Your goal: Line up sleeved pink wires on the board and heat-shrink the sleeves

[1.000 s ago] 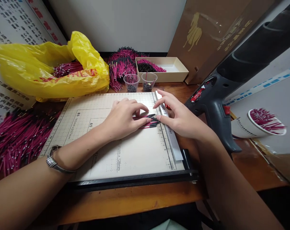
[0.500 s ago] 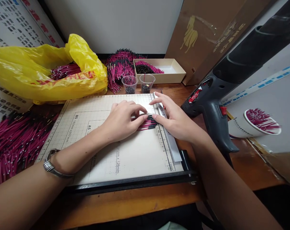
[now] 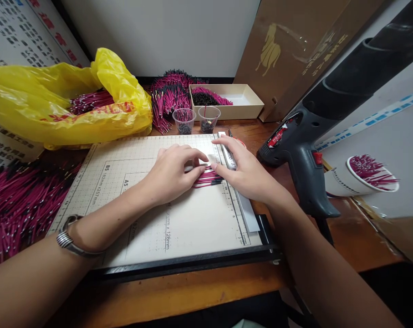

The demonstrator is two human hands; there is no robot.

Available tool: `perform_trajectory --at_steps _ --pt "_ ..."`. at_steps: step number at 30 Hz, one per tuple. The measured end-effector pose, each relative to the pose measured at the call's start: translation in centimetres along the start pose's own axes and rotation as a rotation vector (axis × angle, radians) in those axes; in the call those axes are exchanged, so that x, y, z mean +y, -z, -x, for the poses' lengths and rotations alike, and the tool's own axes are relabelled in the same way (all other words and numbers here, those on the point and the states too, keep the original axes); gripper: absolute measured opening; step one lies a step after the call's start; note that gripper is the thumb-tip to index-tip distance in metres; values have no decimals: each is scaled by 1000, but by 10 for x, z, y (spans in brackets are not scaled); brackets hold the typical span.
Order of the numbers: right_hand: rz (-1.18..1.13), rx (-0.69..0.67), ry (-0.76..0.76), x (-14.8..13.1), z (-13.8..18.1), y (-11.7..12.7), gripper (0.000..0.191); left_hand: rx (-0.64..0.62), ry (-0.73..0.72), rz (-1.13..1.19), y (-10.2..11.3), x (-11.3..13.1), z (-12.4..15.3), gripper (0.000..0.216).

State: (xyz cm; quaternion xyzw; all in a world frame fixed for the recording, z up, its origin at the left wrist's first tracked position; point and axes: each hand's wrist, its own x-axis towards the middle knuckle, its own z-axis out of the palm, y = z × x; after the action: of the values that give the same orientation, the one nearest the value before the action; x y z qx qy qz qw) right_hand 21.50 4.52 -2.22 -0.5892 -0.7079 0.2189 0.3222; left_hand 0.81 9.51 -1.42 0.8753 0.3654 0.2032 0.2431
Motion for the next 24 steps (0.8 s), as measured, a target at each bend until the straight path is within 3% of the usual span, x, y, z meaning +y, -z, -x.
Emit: perform_trajectory --at_steps 11,18,21,24 --pt "-19 -1 -12 -1 1 1 49 6 11 27 2 1 0 26" --pt "29 -224 -38 -7 7 13 78 -79 -118 109 8 0 2 29" --pt "38 -251 -35 -4 7 17 76 -65 -157 78 12 0 1 26" --pt "18 -238 -9 -1 6 19 70 25 -238 -29 25 14 4 28"
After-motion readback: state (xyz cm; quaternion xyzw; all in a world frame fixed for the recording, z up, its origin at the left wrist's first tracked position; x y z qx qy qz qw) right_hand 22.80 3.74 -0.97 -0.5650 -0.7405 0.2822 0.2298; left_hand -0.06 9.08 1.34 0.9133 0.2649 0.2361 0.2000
